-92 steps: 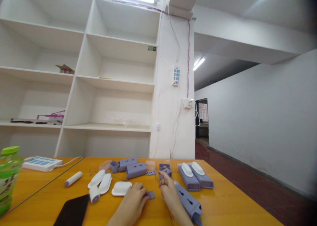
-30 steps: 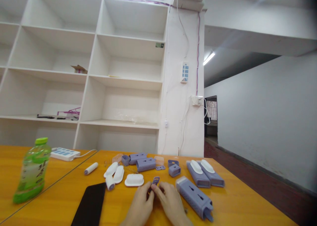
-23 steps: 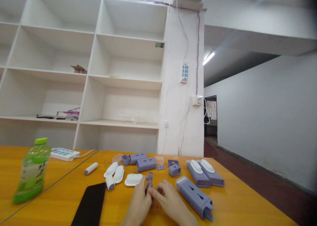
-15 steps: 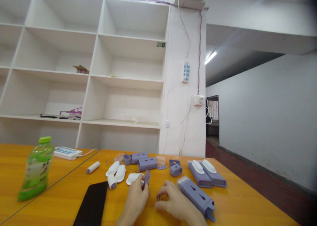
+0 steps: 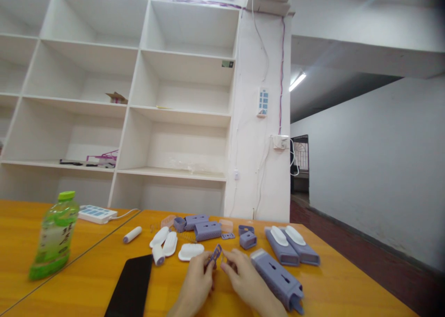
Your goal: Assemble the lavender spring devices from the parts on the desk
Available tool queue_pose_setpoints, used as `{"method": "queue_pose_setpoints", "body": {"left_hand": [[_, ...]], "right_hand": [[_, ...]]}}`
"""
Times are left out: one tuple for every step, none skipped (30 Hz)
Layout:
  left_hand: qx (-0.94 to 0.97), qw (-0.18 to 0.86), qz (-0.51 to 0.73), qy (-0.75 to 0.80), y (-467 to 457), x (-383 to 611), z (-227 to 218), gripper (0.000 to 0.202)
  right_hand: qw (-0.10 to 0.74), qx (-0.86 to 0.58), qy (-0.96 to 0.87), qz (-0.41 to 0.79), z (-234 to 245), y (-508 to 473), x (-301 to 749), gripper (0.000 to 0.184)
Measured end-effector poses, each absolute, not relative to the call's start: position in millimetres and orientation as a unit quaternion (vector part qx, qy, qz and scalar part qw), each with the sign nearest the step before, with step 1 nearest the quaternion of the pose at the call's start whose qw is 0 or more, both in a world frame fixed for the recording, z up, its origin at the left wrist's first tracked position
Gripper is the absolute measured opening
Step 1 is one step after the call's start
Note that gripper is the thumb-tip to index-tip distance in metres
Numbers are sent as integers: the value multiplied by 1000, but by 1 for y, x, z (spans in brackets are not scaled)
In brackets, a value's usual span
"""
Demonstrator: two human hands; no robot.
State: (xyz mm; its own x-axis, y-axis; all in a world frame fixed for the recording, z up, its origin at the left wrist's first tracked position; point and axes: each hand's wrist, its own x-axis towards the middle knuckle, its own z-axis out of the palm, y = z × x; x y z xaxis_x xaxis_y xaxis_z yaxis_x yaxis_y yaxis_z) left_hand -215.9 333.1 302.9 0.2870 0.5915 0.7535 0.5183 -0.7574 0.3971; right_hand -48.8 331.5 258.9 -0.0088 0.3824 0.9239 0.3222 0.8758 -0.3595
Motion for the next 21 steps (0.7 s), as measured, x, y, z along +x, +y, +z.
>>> {"method": "queue_pose_setpoints", "body": {"left_hand": [[802, 42, 487, 344, 334, -216, 302, 50], [802, 45, 488, 343, 335, -216, 302, 52], [802, 47, 488, 340, 335, -216, 301, 52], [804, 48, 488, 337, 335, -216, 301, 53], [805, 49, 487, 335, 335, -215, 300, 53], [807, 50, 485, 332, 334, -215, 299, 53], [810, 49, 483, 330, 333, -215, 299, 52], [812, 47, 481, 327, 331, -214, 299, 51], [815, 42, 479, 324, 329, -214, 298, 49], [818, 35, 477, 320, 327, -214, 299, 47], [820, 27, 476, 316, 325, -213, 299, 44], [822, 17, 476, 312, 322, -213, 299, 41], [824, 6, 476, 307, 320, -214, 300, 38], [826, -5, 475, 303, 318, -214, 301, 36], [829, -16, 473, 299, 316, -214, 302, 35], [831, -27, 471, 295, 315, -214, 302, 34], [833, -38, 468, 292, 314, -215, 302, 33], [836, -49, 464, 289, 313, -215, 303, 33], [837, -59, 461, 288, 313, -216, 303, 33], [838, -68, 458, 289, 313, -216, 302, 34], [839, -76, 455, 290, 313, -217, 302, 34]], "right_hand": [[662, -252, -705, 25, 258, 334, -50, 25], [665, -257, -700, 27, 258, 336, -50, 25], [668, -261, -696, 30, 257, 338, -52, 24], [669, -263, -694, 33, 257, 340, -53, 20], [669, -263, -694, 34, 257, 342, -54, 16], [668, -262, -696, 34, 257, 343, -55, 14], [667, -259, -698, 33, 257, 342, -56, 13], [666, -255, -700, 32, 257, 342, -57, 15], [666, -251, -702, 30, 257, 340, -58, 16], [666, -247, -704, 27, 257, 338, -58, 18], [666, -244, -704, 23, 257, 337, -59, 19], [667, -243, -704, 20, 257, 335, -59, 20], [668, -241, -704, 17, 257, 333, -59, 20], [668, -240, -705, 14, 257, 331, -59, 20], [667, -238, -705, 12, 257, 330, -58, 19], [667, -237, -706, 11, 257, 329, -58, 19], [667, -234, -707, 11, 257, 328, -58, 19], [667, -232, -708, 11, 257, 328, -58, 18], [667, -230, -709, 10, 257, 327, -59, 17], [667, -228, -709, 9, 257, 327, -59, 17], [667, -227, -709, 8, 257, 328, -59, 16]]}}
